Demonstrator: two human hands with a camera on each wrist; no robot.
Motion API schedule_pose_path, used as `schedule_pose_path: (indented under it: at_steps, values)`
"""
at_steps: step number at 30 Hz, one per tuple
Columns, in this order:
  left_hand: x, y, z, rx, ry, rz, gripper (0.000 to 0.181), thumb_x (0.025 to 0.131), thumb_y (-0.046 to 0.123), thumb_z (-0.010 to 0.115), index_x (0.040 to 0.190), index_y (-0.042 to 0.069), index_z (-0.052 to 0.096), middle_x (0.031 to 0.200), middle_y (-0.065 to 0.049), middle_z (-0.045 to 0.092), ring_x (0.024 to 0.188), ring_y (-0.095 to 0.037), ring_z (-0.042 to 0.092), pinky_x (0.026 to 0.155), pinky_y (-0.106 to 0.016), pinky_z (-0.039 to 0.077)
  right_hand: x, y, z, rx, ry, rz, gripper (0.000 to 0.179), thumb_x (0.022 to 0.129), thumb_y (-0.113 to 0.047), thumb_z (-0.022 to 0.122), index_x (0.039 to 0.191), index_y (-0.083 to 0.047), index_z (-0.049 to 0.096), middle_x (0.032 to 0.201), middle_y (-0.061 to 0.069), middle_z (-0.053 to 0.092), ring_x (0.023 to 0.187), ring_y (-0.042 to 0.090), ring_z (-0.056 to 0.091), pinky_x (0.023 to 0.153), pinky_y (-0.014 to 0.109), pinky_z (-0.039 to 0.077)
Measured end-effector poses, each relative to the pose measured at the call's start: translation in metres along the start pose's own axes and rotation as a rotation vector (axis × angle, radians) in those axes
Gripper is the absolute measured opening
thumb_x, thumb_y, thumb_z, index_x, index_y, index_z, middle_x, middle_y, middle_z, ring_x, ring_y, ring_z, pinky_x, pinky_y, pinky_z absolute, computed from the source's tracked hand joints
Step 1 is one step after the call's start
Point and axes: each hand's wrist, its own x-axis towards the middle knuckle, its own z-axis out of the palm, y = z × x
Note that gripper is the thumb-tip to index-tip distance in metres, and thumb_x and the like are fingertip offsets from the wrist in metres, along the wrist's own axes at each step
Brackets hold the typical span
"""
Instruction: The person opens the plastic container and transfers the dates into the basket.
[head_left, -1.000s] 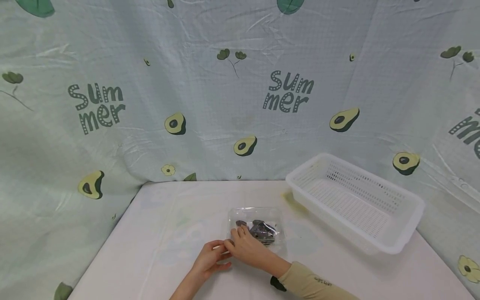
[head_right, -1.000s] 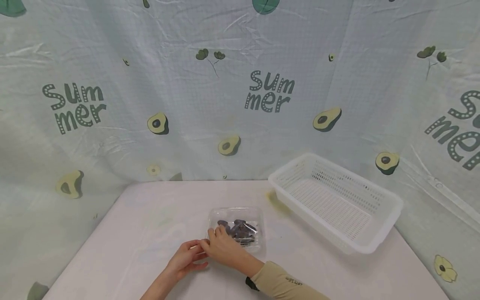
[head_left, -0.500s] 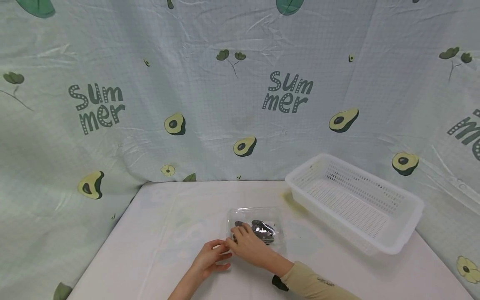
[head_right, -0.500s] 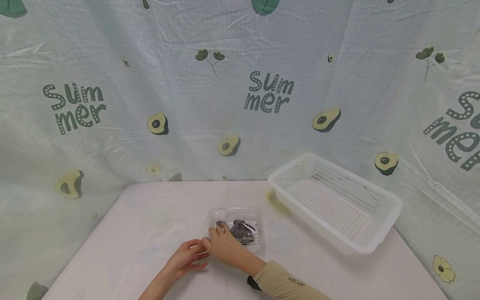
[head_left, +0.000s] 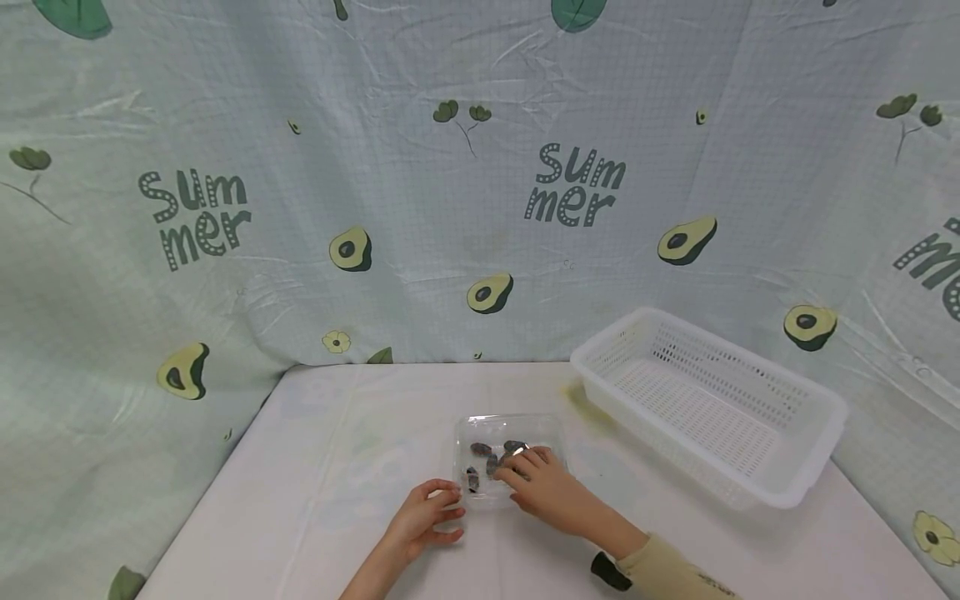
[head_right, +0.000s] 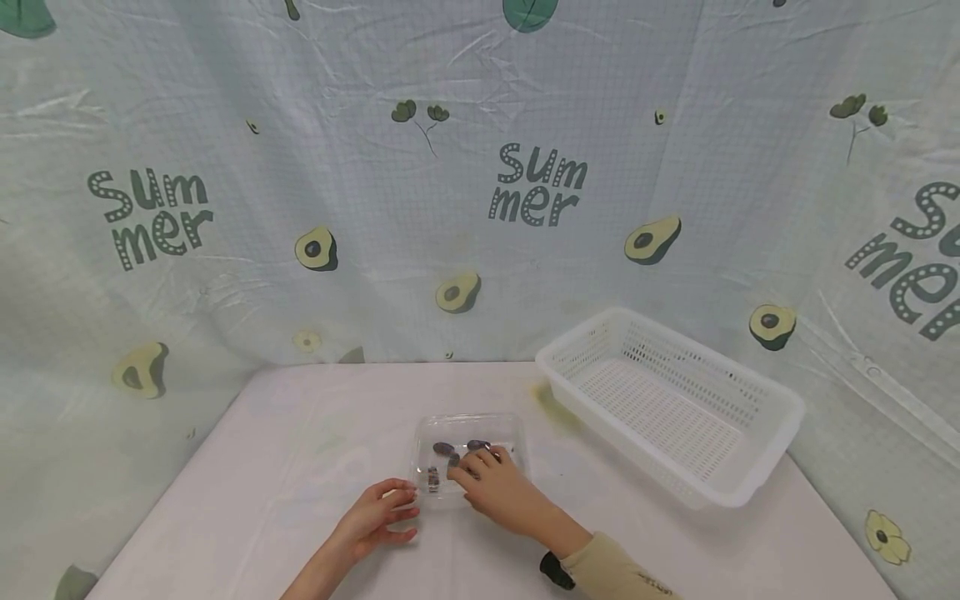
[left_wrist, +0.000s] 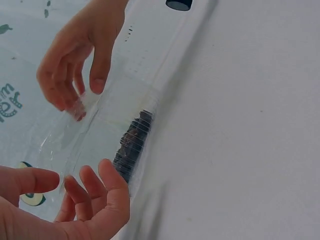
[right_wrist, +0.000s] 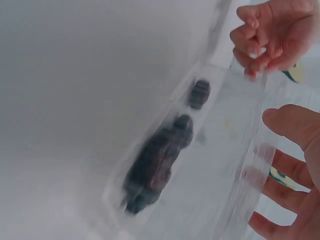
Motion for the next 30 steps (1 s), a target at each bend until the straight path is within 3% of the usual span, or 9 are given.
schedule_pose_path:
  at_steps: [9,14,17,21,26,30]
  values:
    - [-0.001,0.001,0.002,0.004,0.002,0.004,0.021,0.090,0.015,0.050,0.103,0.000,0.046,0.087,0.001,0.055,0.072,-0.007,0.058,0.060,-0.030,0.051,-0.035,0.029,-0.008,0.031,0.111,-0.008,0.038,0.070,-0.017,0.074,0.103,-0.020,0.055,0.097,-0.008,0.054,0.095,0.013,0.051,0.083,0.033,0.040]
    - [0.001,0.001,0.003,0.013,0.008,-0.008,0.019,0.091,0.015,0.049,0.104,0.002,0.044,0.089,-0.001,0.055,0.073,-0.009,0.059,0.060,-0.031,0.052,-0.049,0.039,-0.005,0.086,0.168,-0.027,0.022,0.078,-0.018,0.068,0.097,-0.017,0.058,0.096,-0.007,0.055,0.094,0.014,0.052,0.081,0.032,0.040]
    - [0.003,0.000,0.003,0.029,0.015,-0.010,0.024,0.091,0.016,0.049,0.108,0.001,0.042,0.090,-0.004,0.055,0.073,-0.009,0.059,0.060,-0.031,0.052,-0.054,0.043,-0.005,0.102,0.184,-0.029,0.008,0.088,-0.023,0.056,0.092,-0.017,0.058,0.097,-0.005,0.057,0.095,0.014,0.053,0.081,0.031,0.039]
    - [0.005,0.000,0.003,0.043,0.013,0.001,0.039,0.091,0.015,0.049,0.123,0.000,0.032,0.091,-0.006,0.056,0.073,-0.008,0.060,0.060,-0.031,0.052,-0.058,0.046,-0.005,0.121,0.210,-0.025,0.022,0.095,-0.030,0.040,0.087,-0.016,0.056,0.099,-0.001,0.060,0.095,0.014,0.054,0.080,0.029,0.040]
    - [0.005,0.001,0.002,0.040,-0.018,0.011,0.056,0.091,0.014,0.049,0.139,0.007,0.020,0.090,-0.004,0.057,0.074,-0.009,0.061,0.061,-0.033,0.052,-0.060,0.049,-0.004,0.162,0.276,-0.053,0.020,0.093,-0.027,0.045,0.085,-0.014,0.058,0.098,0.001,0.060,0.087,0.012,0.058,0.072,0.024,0.040]
    - [0.006,0.000,0.000,0.027,-0.037,0.001,0.061,0.090,0.014,0.051,0.141,0.009,0.017,0.087,-0.001,0.058,0.075,-0.010,0.062,0.063,-0.034,0.052,-0.060,0.049,0.000,0.149,0.315,-0.067,0.029,0.096,-0.028,0.036,0.083,-0.013,0.059,0.096,0.000,0.060,0.082,0.010,0.058,0.068,0.022,0.040]
